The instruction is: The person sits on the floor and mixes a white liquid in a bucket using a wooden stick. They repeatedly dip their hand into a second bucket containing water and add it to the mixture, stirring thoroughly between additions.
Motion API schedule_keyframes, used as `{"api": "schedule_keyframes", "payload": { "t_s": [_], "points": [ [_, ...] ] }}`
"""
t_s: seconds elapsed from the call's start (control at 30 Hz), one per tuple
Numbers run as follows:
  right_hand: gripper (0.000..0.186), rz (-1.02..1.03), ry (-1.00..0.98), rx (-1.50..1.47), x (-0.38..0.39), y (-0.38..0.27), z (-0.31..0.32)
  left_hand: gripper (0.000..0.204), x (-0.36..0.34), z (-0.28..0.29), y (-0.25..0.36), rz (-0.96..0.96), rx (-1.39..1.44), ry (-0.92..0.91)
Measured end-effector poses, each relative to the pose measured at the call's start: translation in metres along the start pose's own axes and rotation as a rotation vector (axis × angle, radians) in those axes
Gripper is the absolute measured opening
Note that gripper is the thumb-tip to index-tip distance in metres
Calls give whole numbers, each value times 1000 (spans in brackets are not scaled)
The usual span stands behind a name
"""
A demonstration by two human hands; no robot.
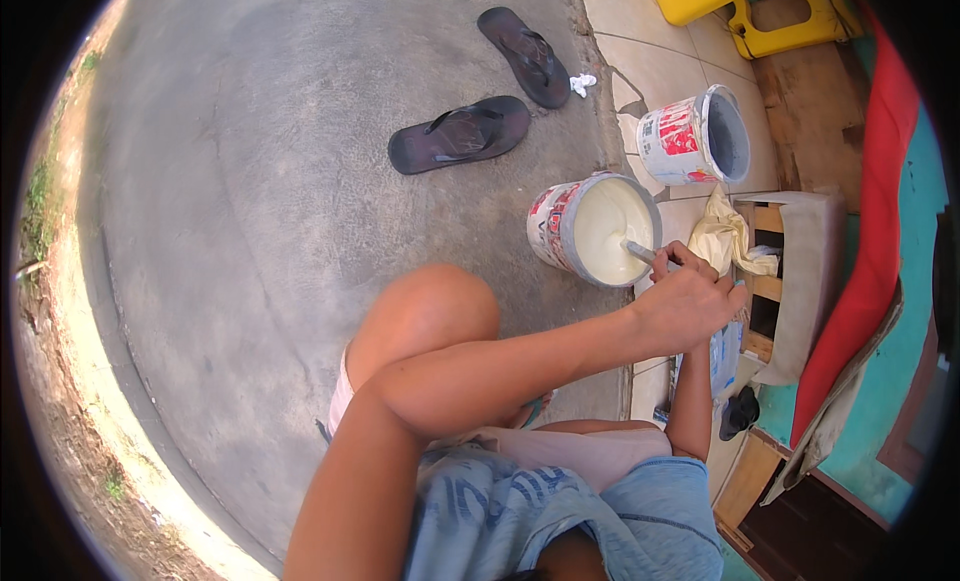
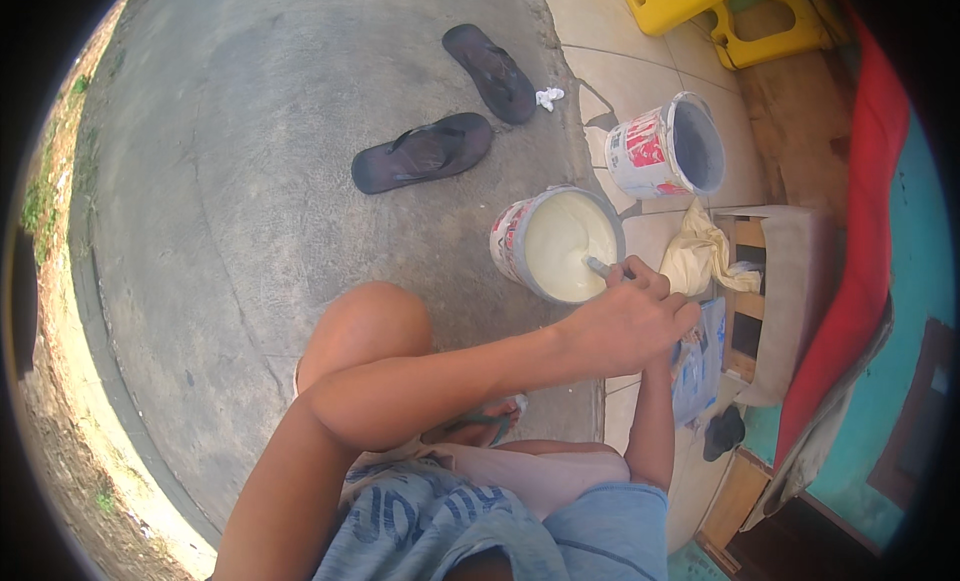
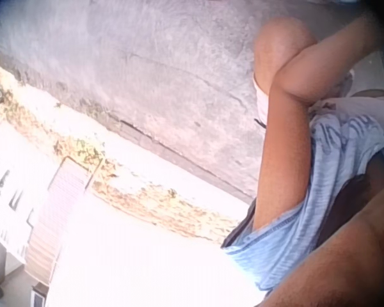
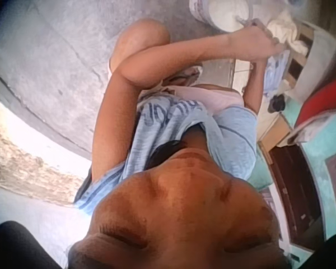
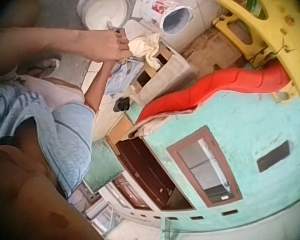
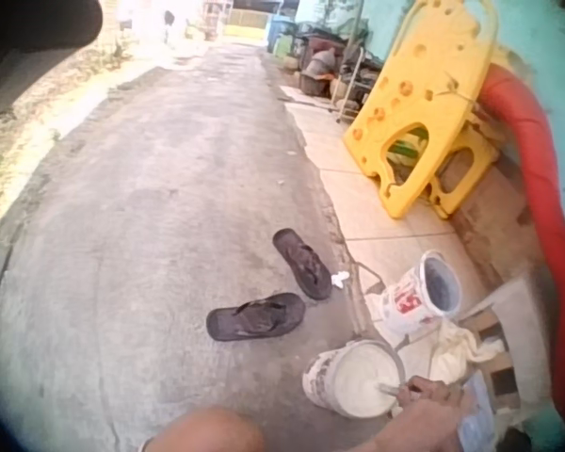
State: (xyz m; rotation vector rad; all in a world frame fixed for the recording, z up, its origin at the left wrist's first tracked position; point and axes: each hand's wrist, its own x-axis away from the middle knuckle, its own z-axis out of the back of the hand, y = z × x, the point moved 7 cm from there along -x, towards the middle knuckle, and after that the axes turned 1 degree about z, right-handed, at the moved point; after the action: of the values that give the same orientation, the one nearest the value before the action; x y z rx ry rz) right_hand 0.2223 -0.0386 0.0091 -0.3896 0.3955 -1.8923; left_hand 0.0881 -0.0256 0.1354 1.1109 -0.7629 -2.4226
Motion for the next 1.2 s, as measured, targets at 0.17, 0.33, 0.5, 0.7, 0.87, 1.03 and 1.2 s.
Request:
{"api": "schedule_keyframes", "payload": {
  "t_s": [0.17, 0.33, 0.5, 0.7, 0.87, 1.03, 1.2],
  "points": [
    [19, 22, -245, -78, 11, -38, -8, 20, -1, -2, -3, 29, -20, -38],
    [20, 40, -1, -137, 0, -22, 4, 20, 2, -16, 6, -76, -57, 40],
    [20, -69, 61, -330, 16, -31, -1, 21, 9, -27, 7, -94, -53, -94],
    [20, -78, -298, -234, 30, -44, -3, 25, 12, -35, 12, -89, -2, -86],
    [19, 8, -235, -248, 32, -43, 19, 36, 11, -20, 11, -33, 9, -86],
    [19, 200, -44, -255, 13, -3, 51, 37, -19, 55, -41, 169, 129, 173],
    [22, -23, -167, -307, -31, 12, 36, 28, -23, 149, -88, 372, 183, 630]
  ]
}}
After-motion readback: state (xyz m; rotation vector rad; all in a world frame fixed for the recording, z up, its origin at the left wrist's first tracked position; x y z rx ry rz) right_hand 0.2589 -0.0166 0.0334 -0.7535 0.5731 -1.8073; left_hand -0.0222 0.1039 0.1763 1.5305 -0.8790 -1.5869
